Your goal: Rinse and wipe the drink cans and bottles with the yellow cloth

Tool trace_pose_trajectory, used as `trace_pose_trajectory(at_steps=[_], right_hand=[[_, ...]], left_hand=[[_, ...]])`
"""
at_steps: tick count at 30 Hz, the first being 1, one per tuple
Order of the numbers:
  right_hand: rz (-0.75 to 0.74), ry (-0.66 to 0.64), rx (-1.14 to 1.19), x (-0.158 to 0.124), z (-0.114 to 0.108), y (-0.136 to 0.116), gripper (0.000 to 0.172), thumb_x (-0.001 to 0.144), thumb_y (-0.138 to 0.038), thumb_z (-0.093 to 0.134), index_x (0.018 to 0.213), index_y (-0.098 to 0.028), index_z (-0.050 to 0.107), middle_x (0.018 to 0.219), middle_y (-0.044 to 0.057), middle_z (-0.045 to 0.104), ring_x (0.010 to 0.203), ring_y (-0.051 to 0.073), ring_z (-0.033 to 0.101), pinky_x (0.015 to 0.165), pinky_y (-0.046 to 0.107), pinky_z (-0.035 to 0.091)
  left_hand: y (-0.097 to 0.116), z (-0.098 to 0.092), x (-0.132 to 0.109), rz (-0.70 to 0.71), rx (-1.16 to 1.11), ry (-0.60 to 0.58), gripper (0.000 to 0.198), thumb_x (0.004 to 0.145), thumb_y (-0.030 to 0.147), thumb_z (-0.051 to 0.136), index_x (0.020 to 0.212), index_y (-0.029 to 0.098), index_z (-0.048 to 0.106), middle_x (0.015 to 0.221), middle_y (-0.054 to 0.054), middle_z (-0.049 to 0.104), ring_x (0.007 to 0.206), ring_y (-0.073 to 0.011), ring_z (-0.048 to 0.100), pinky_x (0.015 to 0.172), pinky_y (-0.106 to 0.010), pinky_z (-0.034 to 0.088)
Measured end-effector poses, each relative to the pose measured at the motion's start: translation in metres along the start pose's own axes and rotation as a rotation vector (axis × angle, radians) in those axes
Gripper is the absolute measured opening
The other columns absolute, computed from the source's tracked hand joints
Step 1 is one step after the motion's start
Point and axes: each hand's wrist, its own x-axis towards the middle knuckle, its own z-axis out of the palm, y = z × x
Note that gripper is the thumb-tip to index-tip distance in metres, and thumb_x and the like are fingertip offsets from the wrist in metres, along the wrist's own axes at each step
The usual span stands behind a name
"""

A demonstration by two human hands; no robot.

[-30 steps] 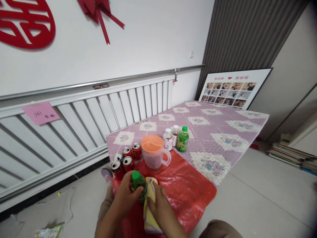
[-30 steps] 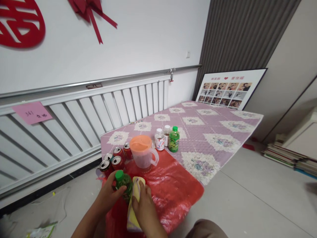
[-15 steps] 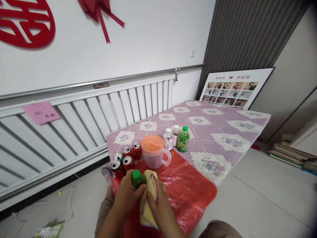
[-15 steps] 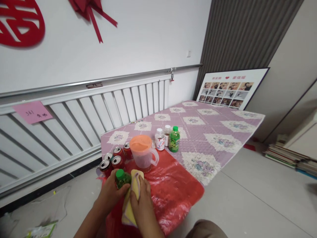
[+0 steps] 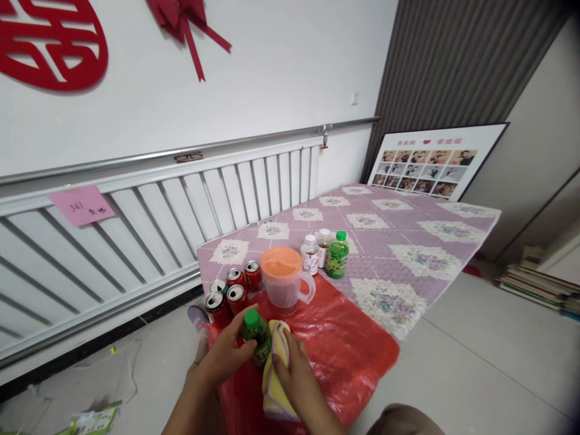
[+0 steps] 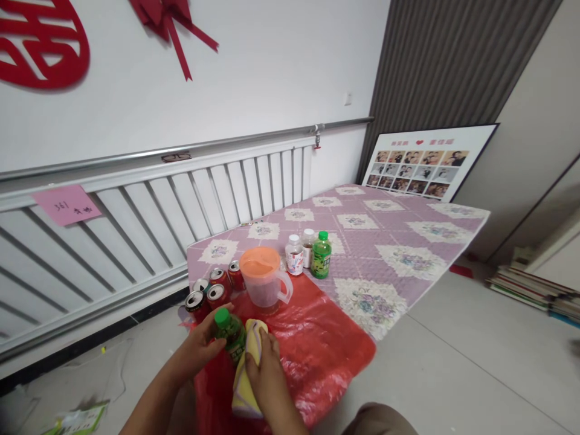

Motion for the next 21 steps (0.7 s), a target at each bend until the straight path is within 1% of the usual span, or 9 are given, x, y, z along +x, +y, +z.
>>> trace_pose_trajectory(at_steps=[2,4,7,9,12,14,16,18,21], right_hand=[[-0.015,0.026,0.038,-0.002,-0.002,-0.006,0.058,0.085,-0.030,0.047,0.139,-0.009,0.044,0.142,0.019,0.047,0.134,0.027,0.044,0.112,0.042,0.035],[-0.036,0.071,0.082,-0.005,-0.007,-0.019,0.057,0.086,-0.031,0.047,0.140,-0.013,0.042,0.144,0.017,0.045,0.135,0.025,0.042,0.113,0.042,0.035],[-0.083,0.138,0.124,-0.008,-0.014,-0.039,0.057,0.088,-0.030,0.047,0.143,-0.020,0.038,0.149,0.012,0.040,0.138,0.023,0.038,0.114,0.040,0.033],[-0.124,0.147,0.116,-0.007,-0.016,-0.046,0.057,0.088,-0.029,0.046,0.144,-0.021,0.037,0.150,0.011,0.037,0.140,0.022,0.035,0.115,0.040,0.032],[-0.127,0.127,0.072,-0.002,-0.010,-0.036,0.056,0.088,-0.029,0.044,0.143,-0.018,0.039,0.148,0.013,0.040,0.139,0.023,0.036,0.115,0.041,0.032],[-0.089,0.099,0.038,0.002,-0.002,-0.020,0.055,0.087,-0.028,0.045,0.140,-0.014,0.043,0.144,0.016,0.045,0.136,0.025,0.041,0.113,0.042,0.034],[-0.032,0.044,0.001,0.003,0.005,-0.004,0.056,0.083,-0.025,0.046,0.136,-0.008,0.046,0.138,0.021,0.050,0.131,0.028,0.047,0.111,0.044,0.037],[0.004,0.008,-0.026,0.003,0.010,0.007,0.058,0.082,-0.025,0.048,0.136,-0.004,0.047,0.137,0.023,0.050,0.130,0.030,0.048,0.109,0.044,0.039],[0.009,0.003,-0.033,0.002,0.012,0.014,0.060,0.083,-0.027,0.048,0.138,-0.005,0.044,0.141,0.023,0.047,0.133,0.030,0.045,0.110,0.043,0.038]], left_hand=[[-0.002,0.001,0.000,-0.007,-0.004,0.022,0.060,0.075,0.023,0.063,0.133,0.020,0.048,0.133,-0.010,0.058,0.125,-0.0271,0.053,0.107,-0.042,0.042],[-0.005,0.005,0.000,-0.011,0.030,0.078,0.058,0.075,0.022,0.062,0.131,0.020,0.048,0.131,-0.010,0.059,0.120,-0.0255,0.056,0.104,-0.042,0.044],[-0.007,0.013,0.000,0.031,0.163,0.186,0.051,0.074,0.021,0.062,0.124,0.020,0.053,0.124,-0.009,0.059,0.113,-0.0246,0.058,0.099,-0.041,0.047],[-0.005,0.017,0.001,0.068,0.263,0.254,0.044,0.073,0.022,0.063,0.116,0.020,0.058,0.117,-0.009,0.059,0.110,-0.0253,0.057,0.097,-0.041,0.047],[0.000,0.020,0.002,0.070,0.341,0.320,0.040,0.071,0.024,0.065,0.111,0.019,0.060,0.112,-0.009,0.059,0.105,-0.0257,0.058,0.094,-0.042,0.048],[0.003,0.020,0.003,0.062,0.356,0.340,0.040,0.071,0.026,0.066,0.110,0.019,0.060,0.109,-0.008,0.060,0.102,-0.0256,0.058,0.092,-0.042,0.049],[0.004,0.021,0.004,0.053,0.358,0.351,0.039,0.070,0.026,0.066,0.108,0.019,0.060,0.107,-0.007,0.060,0.102,-0.0258,0.058,0.092,-0.042,0.048],[0.002,0.021,0.004,0.036,0.331,0.341,0.041,0.070,0.026,0.066,0.109,0.018,0.059,0.109,-0.007,0.061,0.104,-0.0262,0.059,0.094,-0.043,0.048],[-0.002,0.020,0.003,0.002,0.199,0.275,0.055,0.071,0.024,0.066,0.124,0.019,0.053,0.124,-0.010,0.060,0.116,-0.0268,0.056,0.103,-0.044,0.043]])
